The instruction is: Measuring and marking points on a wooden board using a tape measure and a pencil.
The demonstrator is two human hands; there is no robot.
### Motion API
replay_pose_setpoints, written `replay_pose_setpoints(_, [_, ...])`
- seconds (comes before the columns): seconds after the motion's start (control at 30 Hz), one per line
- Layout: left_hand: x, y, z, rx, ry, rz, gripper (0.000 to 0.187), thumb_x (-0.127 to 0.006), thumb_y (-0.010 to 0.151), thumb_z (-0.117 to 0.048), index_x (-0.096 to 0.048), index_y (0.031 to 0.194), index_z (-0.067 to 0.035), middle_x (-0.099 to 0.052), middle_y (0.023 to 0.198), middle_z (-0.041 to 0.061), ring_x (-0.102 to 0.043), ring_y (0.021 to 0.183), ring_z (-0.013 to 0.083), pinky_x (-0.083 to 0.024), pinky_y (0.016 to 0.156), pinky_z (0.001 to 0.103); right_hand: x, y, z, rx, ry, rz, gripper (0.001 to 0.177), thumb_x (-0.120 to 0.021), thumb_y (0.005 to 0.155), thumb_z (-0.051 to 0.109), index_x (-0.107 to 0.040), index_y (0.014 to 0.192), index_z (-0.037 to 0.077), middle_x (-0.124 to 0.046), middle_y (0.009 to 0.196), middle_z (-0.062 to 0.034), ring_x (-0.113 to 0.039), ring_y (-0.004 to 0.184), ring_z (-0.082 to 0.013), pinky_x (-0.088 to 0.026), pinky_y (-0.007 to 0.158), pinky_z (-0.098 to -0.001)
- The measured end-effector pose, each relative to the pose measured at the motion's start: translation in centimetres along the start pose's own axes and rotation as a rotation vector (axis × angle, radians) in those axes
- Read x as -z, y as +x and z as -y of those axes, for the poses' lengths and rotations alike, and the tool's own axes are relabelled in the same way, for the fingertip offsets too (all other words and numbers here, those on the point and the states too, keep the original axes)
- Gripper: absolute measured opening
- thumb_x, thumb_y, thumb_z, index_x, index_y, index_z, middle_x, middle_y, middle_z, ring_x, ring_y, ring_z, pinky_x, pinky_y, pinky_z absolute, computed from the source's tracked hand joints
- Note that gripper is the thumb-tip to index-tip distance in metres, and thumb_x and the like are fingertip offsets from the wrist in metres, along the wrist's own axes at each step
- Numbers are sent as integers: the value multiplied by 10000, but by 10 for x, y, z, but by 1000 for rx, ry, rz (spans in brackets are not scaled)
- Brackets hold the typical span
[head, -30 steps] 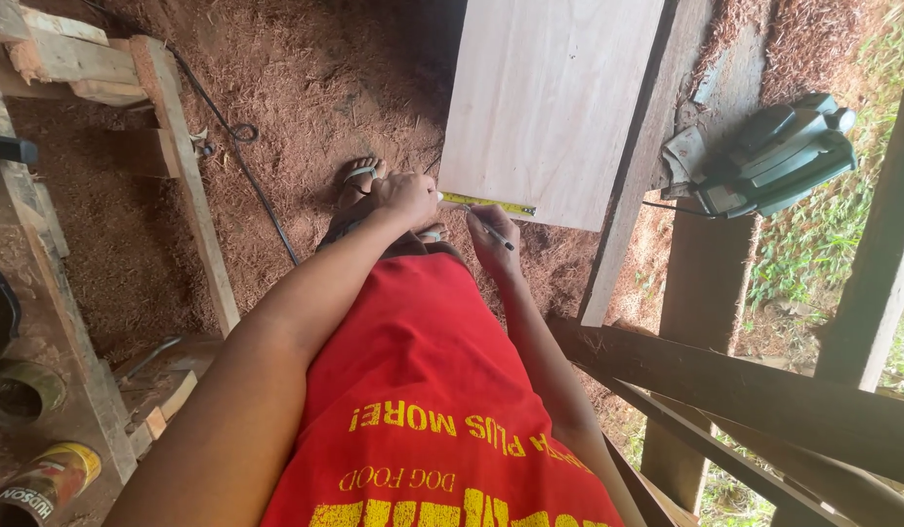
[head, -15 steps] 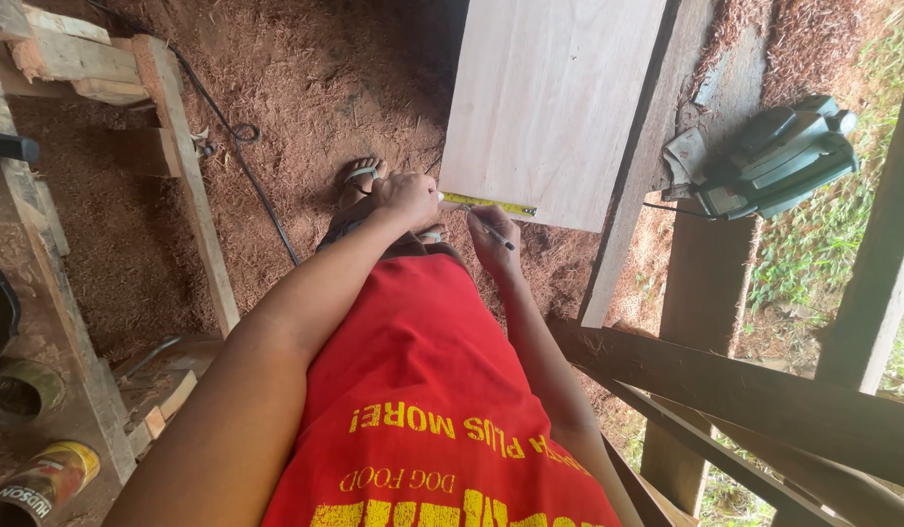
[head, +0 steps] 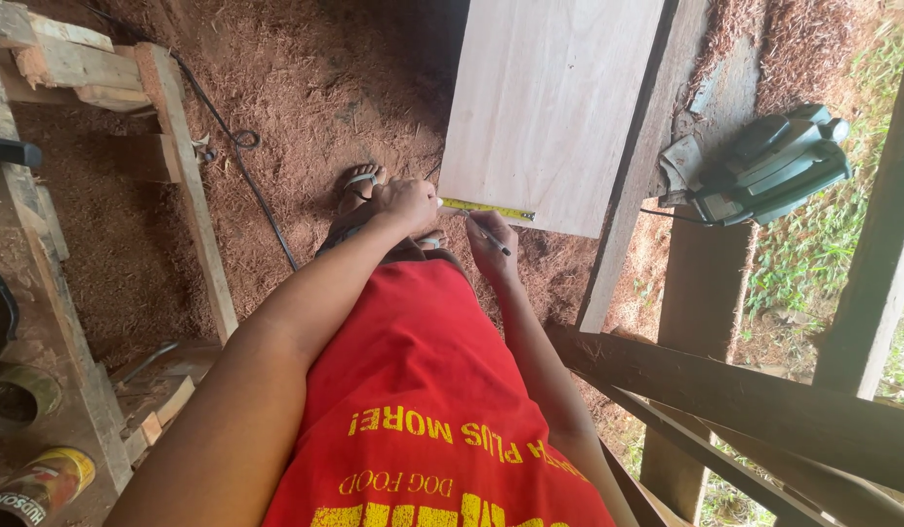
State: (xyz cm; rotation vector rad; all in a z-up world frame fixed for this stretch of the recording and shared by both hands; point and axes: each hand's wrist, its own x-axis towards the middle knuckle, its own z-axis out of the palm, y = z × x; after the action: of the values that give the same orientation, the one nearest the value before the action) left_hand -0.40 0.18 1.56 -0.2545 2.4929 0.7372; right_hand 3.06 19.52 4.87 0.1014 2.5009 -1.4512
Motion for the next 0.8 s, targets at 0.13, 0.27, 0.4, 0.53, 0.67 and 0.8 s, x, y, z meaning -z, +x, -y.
replay_pose_setpoints(0.13, [-8,7,6,-1,8,-17,213,-634,894,-338,-805,966,-232,-759,1018,57,-680,1021,293,-471,860,493,8,1,5,146,-69,6,89,-710,974,117,-705,1018,40,-781,970,-123,-773,858,-171,-632,702,-301])
replay_pose_setpoints(0.27, [18,-9,-8,50,15,70,234,-608,919,-352,-796,1012,-250,-762,1028,59,-688,1023,286,-487,868,485,40,-15,32,247,-215,166,73,-659,960,87,-706,962,31,-775,955,-146,-786,846,-240,-655,660,-339])
replay_pose_setpoints(0.4, [16,-7,-10,69,31,91,253,-602,916,-378,-790,1036,-258,-760,1074,53,-684,1066,289,-467,922,509,65,-49,-6,98,-321,299,122,-612,966,120,-712,932,60,-783,893,-154,-798,770,-255,-658,622,-359])
replay_pose_setpoints(0.53, [19,-12,-8,48,28,65,257,-606,909,-379,-787,1041,-255,-753,1108,53,-678,1096,298,-448,960,533,72,-99,-70,-4,-384,261,143,-638,950,175,-693,1013,60,-771,895,-203,-775,797,-327,-627,671,-439])
replay_pose_setpoints(0.67, [18,-16,-10,34,6,17,259,-598,924,-375,-778,1050,-237,-751,1113,69,-681,1087,320,-470,927,559,82,-140,-109,-139,-363,173,229,-612,979,224,-710,1119,71,-771,974,-204,-753,895,-351,-588,774,-465])
replay_pose_setpoints(0.8, [-13,-1,12,19,-19,-11,257,-590,953,-373,-778,1048,-225,-759,1095,103,-695,1068,341,-505,895,539,76,-150,-128,-293,-309,175,267,-583,993,252,-713,1152,82,-771,979,-179,-782,897,-302,-593,810,-426])
